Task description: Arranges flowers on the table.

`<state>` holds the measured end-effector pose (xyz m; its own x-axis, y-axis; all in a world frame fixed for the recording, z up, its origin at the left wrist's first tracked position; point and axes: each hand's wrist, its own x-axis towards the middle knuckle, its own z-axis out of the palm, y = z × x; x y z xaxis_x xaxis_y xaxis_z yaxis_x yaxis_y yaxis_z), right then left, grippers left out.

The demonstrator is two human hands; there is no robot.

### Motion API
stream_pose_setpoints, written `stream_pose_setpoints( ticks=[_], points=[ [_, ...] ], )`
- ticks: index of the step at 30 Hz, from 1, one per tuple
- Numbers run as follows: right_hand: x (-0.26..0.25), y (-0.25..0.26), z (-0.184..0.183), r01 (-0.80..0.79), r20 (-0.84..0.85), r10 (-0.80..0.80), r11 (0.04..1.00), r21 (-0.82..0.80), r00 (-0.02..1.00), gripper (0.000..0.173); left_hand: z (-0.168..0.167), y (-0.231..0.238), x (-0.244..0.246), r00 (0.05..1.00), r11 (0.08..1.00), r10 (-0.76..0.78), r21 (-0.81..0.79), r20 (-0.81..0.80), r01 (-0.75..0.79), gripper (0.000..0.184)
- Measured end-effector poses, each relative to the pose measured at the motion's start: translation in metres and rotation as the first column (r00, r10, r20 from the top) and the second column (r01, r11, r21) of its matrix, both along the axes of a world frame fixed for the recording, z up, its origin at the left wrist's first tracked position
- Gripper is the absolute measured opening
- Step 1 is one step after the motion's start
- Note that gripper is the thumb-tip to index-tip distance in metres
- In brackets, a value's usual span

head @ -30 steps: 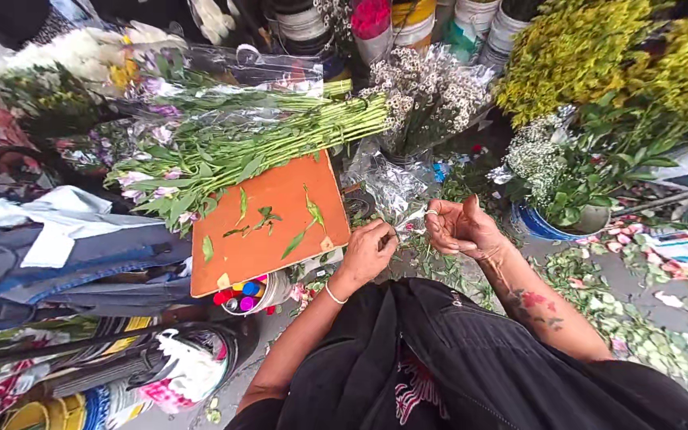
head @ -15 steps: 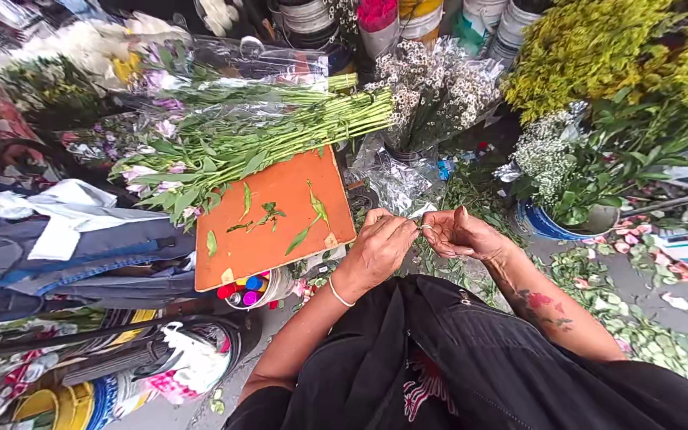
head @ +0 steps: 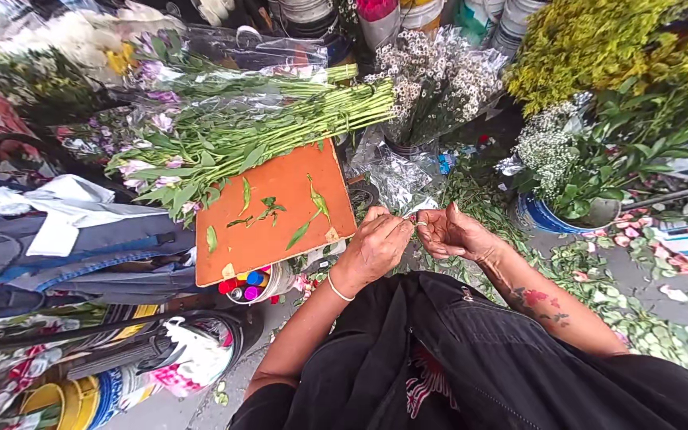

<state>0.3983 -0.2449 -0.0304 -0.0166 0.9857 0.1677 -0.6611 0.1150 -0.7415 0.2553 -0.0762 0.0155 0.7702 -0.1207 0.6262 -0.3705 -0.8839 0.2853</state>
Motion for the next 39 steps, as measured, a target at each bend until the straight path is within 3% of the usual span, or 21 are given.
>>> stream_pose_setpoints(
  ticks=[5, 7, 8, 10, 11, 12, 13, 14, 16, 18, 20, 22, 24, 27, 29, 30, 33, 34, 37, 39],
  points=[
    [-0.003, -0.002, -0.001, 0.002, 0.022, -0.002, 1.0, -0.023, 1.0, 0.072, -0.007, -0.003, -0.002, 0.992, 0.989, 0.122, -0.086, 0.045, -0.118, 0.014],
    [-0.003, -0.008, 0.002, 0.175, 0.056, -0.168, 0.973, -0.152, 0.984, 0.072, -0.012, -0.003, -0.007, 0.969, 0.965, 0.244, -0.107, 0.031, -0.239, 0.013],
    [-0.002, -0.011, 0.005, 0.322, 0.092, -0.309, 0.914, -0.246, 0.947, 0.06, -0.015, -0.001, -0.01, 0.95, 0.946, 0.311, -0.102, 0.023, -0.307, 0.012],
    [0.006, -0.013, 0.008, 0.625, 0.199, -0.609, 0.643, -0.444, 0.768, 0.042, -0.019, 0.003, -0.016, 0.916, 0.908, 0.4, -0.125, -0.025, -0.399, 0.009],
    [0.011, -0.014, 0.004, 0.737, 0.309, -0.69, 0.488, -0.468, 0.654, 0.043, -0.02, 0.004, -0.019, 0.91, 0.896, 0.408, -0.157, -0.07, -0.414, 0.009],
    [0.013, -0.016, 0.0, 0.813, 0.433, -0.699, 0.397, -0.426, 0.569, 0.049, -0.019, 0.004, -0.022, 0.913, 0.891, 0.389, -0.202, -0.121, -0.406, 0.009],
    [0.011, -0.018, -0.002, 0.845, 0.528, -0.661, 0.402, -0.352, 0.534, 0.055, -0.017, 0.003, -0.022, 0.924, 0.891, 0.348, -0.249, -0.161, -0.379, 0.01],
    [0.007, -0.018, -0.001, 0.835, 0.588, -0.602, 0.473, -0.282, 0.539, 0.057, -0.015, 0.002, -0.022, 0.936, 0.892, 0.293, -0.297, -0.194, -0.341, 0.01],
    [-0.01, -0.014, 0.006, 0.73, 0.623, -0.498, 0.659, -0.18, 0.603, 0.046, -0.013, -0.003, -0.021, 0.955, 0.882, 0.171, -0.394, -0.241, -0.257, 0.012],
    [-0.024, -0.004, 0.007, 0.661, 0.628, -0.488, 0.749, -0.055, 0.606, 0.025, -0.013, -0.008, -0.022, 0.96, 0.851, 0.078, -0.483, -0.268, -0.204, 0.013],
    [-0.031, 0.003, 0.004, 0.698, 0.677, -0.557, 0.711, 0.09, 0.48, 0.01, -0.013, -0.009, -0.024, 0.959, 0.815, 0.051, -0.544, -0.28, -0.202, 0.011],
    [-0.035, 0.003, 0.001, 0.745, 0.733, -0.591, 0.643, 0.176, 0.337, 0.01, -0.014, -0.008, -0.029, 0.952, 0.796, 0.078, -0.557, -0.297, -0.239, 0.01],
    [-0.039, 0.002, -0.001, 0.801, 0.71, -0.621, 0.583, 0.135, 0.332, 0.009, -0.016, -0.007, -0.034, 0.929, 0.781, 0.128, -0.543, -0.347, -0.31, 0.009],
    [-0.037, 0.001, -0.001, 0.868, 0.498, -0.734, 0.488, -0.088, 0.463, 0.005, -0.02, -0.002, -0.042, 0.86, 0.709, 0.189, -0.54, -0.474, -0.454, 0.009],
    [-0.034, -0.002, -0.001, 0.827, 0.482, -0.706, 0.557, -0.074, 0.519, 0.003, -0.025, 0.003, -0.048, 0.856, 0.642, 0.132, -0.615, -0.499, -0.458, 0.009],
    [-0.035, -0.003, 0.0, 0.773, 0.527, -0.643, 0.634, -0.041, 0.555, 0.012, -0.026, 0.005, -0.05, 0.874, 0.619, 0.082, -0.663, -0.478, -0.421, 0.009],
    [-0.048, 0.005, 0.009, 0.555, 0.618, -0.404, 0.83, -0.063, 0.674, 0.063, -0.026, 0.005, -0.054, 0.907, 0.629, -0.014, -0.708, -0.421, -0.319, 0.012],
    [-0.052, 0.009, 0.01, 0.54, 0.628, -0.38, 0.838, -0.078, 0.679, 0.067, -0.026, 0.004, -0.055, 0.909, 0.639, -0.031, -0.708, -0.415, -0.301, 0.013],
    [-0.06, 0.016, 0.006, 0.649, 0.606, -0.479, 0.756, -0.081, 0.635, 0.043, -0.024, 0.002, -0.06, 0.905, 0.657, -0.022, -0.688, -0.425, -0.307, 0.012],
    [-0.062, 0.016, 0.001, 0.678, 0.637, -0.494, 0.732, -0.062, 0.592, 0.038, -0.025, 0.003, -0.063, 0.898, 0.649, 0.006, -0.681, -0.441, -0.339, 0.011]
  ],
)
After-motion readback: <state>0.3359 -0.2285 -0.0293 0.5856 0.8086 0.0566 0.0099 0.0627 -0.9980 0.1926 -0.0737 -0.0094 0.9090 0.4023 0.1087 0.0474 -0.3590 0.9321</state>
